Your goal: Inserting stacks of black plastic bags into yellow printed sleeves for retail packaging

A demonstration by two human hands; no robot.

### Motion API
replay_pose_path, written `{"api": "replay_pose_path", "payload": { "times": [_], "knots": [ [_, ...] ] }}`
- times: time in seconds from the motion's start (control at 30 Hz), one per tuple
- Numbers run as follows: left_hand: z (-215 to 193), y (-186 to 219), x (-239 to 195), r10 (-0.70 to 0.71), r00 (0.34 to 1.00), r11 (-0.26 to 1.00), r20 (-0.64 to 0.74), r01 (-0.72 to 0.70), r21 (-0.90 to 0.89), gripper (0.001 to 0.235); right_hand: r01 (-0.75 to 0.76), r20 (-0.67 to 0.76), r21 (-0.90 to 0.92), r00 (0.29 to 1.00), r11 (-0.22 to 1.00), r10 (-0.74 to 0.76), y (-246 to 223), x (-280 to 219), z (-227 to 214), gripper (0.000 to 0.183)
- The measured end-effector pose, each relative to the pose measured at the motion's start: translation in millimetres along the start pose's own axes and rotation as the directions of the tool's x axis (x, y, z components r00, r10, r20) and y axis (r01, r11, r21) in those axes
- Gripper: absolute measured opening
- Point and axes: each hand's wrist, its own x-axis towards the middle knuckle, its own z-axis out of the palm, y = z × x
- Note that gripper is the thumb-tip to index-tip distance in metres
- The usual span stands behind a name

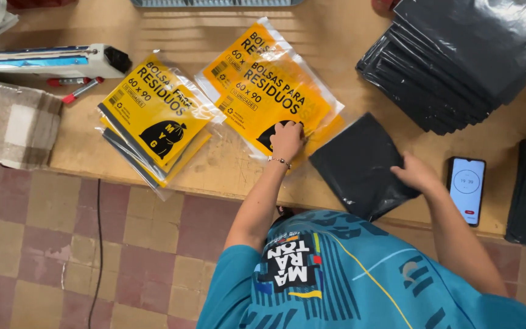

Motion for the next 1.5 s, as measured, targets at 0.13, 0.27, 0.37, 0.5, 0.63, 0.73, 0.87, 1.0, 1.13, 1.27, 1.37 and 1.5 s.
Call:
{"api": "replay_pose_path", "payload": {
  "times": [0.13,0.27,0.37,0.5,0.63,0.73,0.87,1.0,1.13,1.27,1.37,1.5],
  "knots": [
    [-4,8,1,-0.032,0.999,0.996,0.021,0.030,0.089,0.045,-0.001,0.133,0.512,0.988,0.859,-0.078,18,-21,-17,0.049],
    [6,1,5,-0.043,0.999,0.999,-0.026,0.042,-0.023,0.022,0.029,0.038,0.803,0.994,0.595,-0.100,30,-42,-15,0.045],
    [0,2,7,-0.077,0.997,0.995,0.031,0.078,-0.061,0.025,0.079,-0.047,0.915,0.995,0.395,-0.089,26,-39,4,0.043],
    [0,2,2,-0.078,0.996,0.995,-0.048,0.074,-0.069,0.020,0.211,-0.245,0.936,0.966,0.283,0.089,-5,-29,40,0.018],
    [-37,24,-27,-0.063,0.990,0.983,-0.127,0.039,-0.182,0.026,0.199,-0.251,0.929,0.958,0.311,0.136,-10,-17,69,0.015],
    [-27,20,-28,-0.029,0.974,0.980,-0.224,-0.017,-0.200,0.023,0.195,-0.254,0.915,0.959,0.354,0.128,-12,-3,92,0.019],
    [7,7,-16,0.147,0.933,0.983,-0.329,-0.176,-0.060,0.040,0.283,-0.232,0.867,0.958,0.410,-0.170,-43,6,101,0.032],
    [32,-15,2,0.315,0.816,0.949,-0.485,-0.273,0.158,0.008,0.396,-0.146,0.715,0.890,0.575,-0.432,-78,38,96,0.048],
    [20,-24,-7,0.452,0.740,0.889,-0.498,-0.416,0.189,0.005,0.476,-0.284,0.646,0.876,0.597,-0.390,-84,125,109,0.040],
    [-5,-27,-57,0.441,0.644,0.897,-0.625,-0.289,0.335,0.013,0.282,-0.326,0.617,0.941,0.734,-0.087,-141,98,30,0.036],
    [-9,-51,-86,0.261,0.750,0.935,-0.608,-0.041,0.352,0.027,0.285,-0.221,0.588,0.957,0.757,-0.189,-143,122,16,0.020],
    [21,-85,-119,0.117,0.843,0.966,-0.524,0.024,0.256,0.013,0.429,-0.167,0.149,0.899,0.891,-0.405,-119,124,28,0.033]
  ]
}}
